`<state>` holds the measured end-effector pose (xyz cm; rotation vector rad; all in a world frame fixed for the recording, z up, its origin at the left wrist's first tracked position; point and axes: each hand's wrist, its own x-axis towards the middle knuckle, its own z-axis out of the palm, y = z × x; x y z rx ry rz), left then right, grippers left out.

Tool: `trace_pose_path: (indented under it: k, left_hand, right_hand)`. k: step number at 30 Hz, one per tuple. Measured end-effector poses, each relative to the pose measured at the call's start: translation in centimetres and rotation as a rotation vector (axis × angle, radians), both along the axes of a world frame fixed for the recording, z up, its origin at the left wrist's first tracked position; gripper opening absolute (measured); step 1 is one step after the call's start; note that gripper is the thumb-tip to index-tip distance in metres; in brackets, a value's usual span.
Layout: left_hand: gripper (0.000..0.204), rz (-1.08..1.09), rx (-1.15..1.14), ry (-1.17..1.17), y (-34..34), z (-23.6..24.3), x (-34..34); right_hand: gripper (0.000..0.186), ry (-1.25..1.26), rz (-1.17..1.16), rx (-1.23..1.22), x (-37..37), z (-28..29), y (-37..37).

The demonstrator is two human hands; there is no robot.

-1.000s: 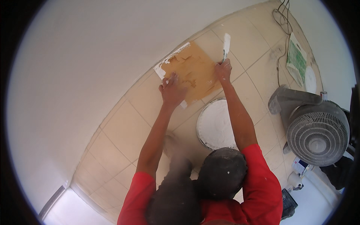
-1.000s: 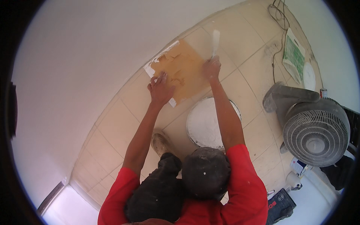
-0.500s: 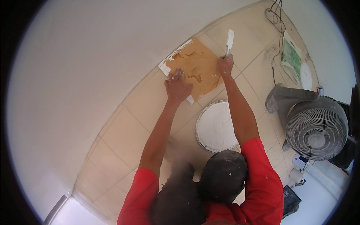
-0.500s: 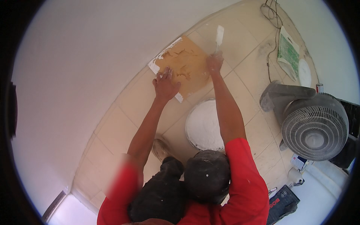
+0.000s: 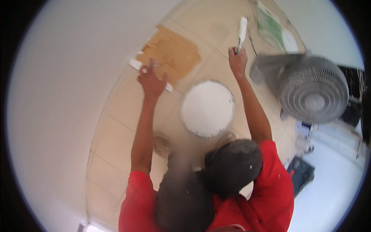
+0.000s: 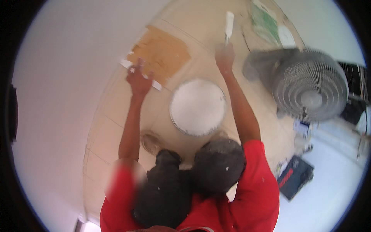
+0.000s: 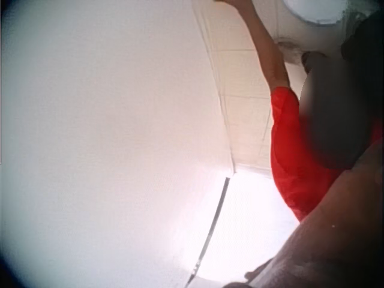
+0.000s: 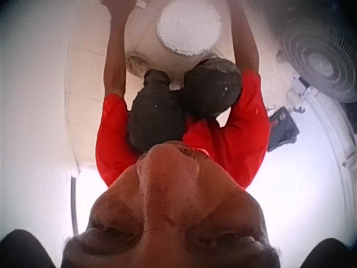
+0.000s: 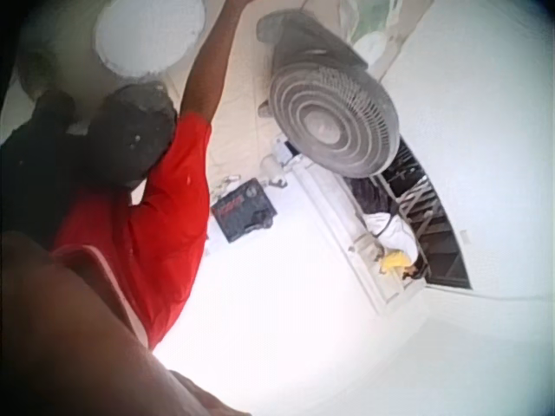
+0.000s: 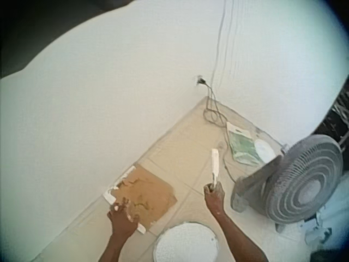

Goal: The person kneels on the floor and uses a putty knife to apply white plaster to a damaged section of a tiled wall. They repeatedly scoop plaster from a bucket and smooth it onto the wall surface.

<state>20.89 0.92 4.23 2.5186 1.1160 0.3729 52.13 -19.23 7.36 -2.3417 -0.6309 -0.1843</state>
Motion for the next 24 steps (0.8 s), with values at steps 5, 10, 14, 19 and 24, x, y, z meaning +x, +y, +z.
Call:
trace_pose_path:
  k: [5,10,14,19,24]
  left_hand:
    - [0.043,0.022,-0.374,-0.261,-7.1,2.6,-6.0]
    - [0.048,0.179,-0.832,-0.049,-12.7,-0.6,-10.7]
    - [0.042,-0.406,-0.403,0.664,-14.8,-7.9,-12.9]
    - [0.024,0.005,-0.752,0.033,-9.9,-19.0,-14.7]
    - [0.018,-0.35,-0.459,-0.014,-19.8,-15.8,-9.2]
  right_hand:
    - [0.029,0.082,-0.071,-0.152,-2.2,2.5,-12.8]
    - [0.029,0.343,-0.212,-0.101,-7.3,-3.8,-23.1]
    - [0.041,0.813,-0.418,-0.164,-10.4,-14.0,-31.5]
    - [0.052,0.634,-0.131,-0.05,-12.9,-12.0,-20.6]
    - [0.039,0.422,-0.284,-0.179,-11.7,-17.6,-32.1]
